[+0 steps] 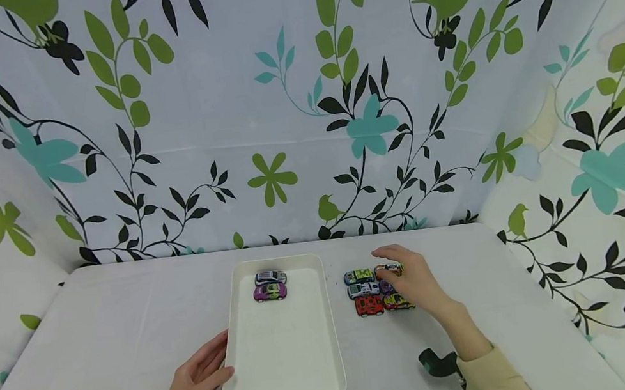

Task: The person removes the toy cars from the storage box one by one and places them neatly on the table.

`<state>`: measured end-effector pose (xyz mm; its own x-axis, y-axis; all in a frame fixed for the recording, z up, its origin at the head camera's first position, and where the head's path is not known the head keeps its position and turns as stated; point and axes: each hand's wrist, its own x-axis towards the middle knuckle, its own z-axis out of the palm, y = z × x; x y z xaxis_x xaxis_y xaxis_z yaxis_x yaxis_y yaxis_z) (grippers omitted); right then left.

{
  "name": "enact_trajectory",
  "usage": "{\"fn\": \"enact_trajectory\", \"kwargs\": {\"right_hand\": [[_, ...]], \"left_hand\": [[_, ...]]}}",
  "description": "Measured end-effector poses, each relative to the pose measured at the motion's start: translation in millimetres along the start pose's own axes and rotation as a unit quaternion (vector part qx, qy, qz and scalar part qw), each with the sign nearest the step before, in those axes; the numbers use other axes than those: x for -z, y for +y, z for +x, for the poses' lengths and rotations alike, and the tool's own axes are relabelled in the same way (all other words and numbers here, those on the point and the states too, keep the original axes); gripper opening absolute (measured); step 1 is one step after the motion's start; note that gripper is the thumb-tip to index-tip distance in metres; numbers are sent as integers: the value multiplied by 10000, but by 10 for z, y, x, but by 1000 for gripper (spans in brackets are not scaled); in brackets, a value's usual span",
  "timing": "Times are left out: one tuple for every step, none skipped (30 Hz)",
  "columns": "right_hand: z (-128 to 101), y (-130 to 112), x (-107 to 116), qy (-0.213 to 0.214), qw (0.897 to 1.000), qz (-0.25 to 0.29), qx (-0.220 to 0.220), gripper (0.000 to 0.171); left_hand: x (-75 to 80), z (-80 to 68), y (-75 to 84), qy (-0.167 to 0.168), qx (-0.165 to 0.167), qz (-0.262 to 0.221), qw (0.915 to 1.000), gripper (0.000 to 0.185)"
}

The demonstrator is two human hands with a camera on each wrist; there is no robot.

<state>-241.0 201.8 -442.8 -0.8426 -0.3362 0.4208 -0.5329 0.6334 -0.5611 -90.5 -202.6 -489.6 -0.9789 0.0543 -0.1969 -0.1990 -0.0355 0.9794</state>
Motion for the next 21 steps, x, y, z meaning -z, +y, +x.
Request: {"fn": "enact_trajectory", "kwargs": {"right_hand": [[17, -46, -15, -7, 10000, 21, 62, 37], [34, -92, -30, -22, 9999, 52, 126, 37], [53, -140, -45, -45, 9998, 81, 155, 36], [72, -191, -60, -62, 9997, 118, 216, 36], [92, -240, -79, -97, 9995, 160, 242, 36], [110, -290, -97, -136, 9993, 224, 255, 36], [131, -343, -116, -161, 9991, 274, 278, 35], [153, -401, -135, -204, 9989, 333, 275, 35], [176, -459, -154, -243, 9986, 385, 272, 34], [199, -516, -178, -266, 9983, 432, 293, 33], [223, -570, -204, -285, 9980, 481, 305, 33], [247, -627, -230, -305, 9976, 535, 324, 33], [271, -679, -260, -321, 9973, 567, 346, 32], [296, -729, -293, -340, 9969, 610, 371, 32], [318, -778, -325, -350, 9966, 634, 404, 31], [338, -823, -360, -357, 9964, 639, 429, 31], [357, -863, -397, -349, 9962, 638, 477, 31], [375, -904, -433, -343, 9959, 646, 538, 31], [394, -944, -475, -334, 9955, 642, 611, 30], [413, -982, -517, -319, 9952, 621, 688, 30], [430, -1013, -563, -306, 9947, 612, 766, 29]], "left_hand": [[-1, 1, -2, 11, -7, 5, 10000, 69], [-1, 2, -3, 18, -7, 6, 10000, 69], [-2, 3, -3, 34, -12, 9, 10000, 68], [-2, 4, -3, 44, -9, 9, 10000, 68], [-3, 5, -3, 47, -6, 11, 10000, 68], [-4, 5, -2, 48, -4, 10, 10000, 68], [-4, 4, 2, 50, -4, 9, 10000, 69], [-2, 2, 5, 48, -3, 10, 10000, 69], [-1, 1, 7, 52, -6, 10, 10000, 69], [0, -1, 10, 48, -1, 6, 10000, 69], [1, -2, 11, 57, -8, 14, 10000, 69], [3, -2, 12, 62, -9, 22, 10000, 69], [4, -2, 13, 69, -2, 26, 10000, 69], [4, -1, 14, 78, 4, 30, 10000, 69], [5, 1, 14, 78, 13, 28, 10000, 69], [5, 3, 14, 75, 22, 29, 10000, 69], [5, 5, 15, 68, 32, 30, 10000, 69], [4, 7, 17, 57, 46, 18, 10000, 69], [5, 6, 16, 54, 51, 4, 10000, 69], [7, 6, 15, 57, 55, -6, 10000, 69], [9, 4, 14, 56, 56, -20, 10000, 69]]}}
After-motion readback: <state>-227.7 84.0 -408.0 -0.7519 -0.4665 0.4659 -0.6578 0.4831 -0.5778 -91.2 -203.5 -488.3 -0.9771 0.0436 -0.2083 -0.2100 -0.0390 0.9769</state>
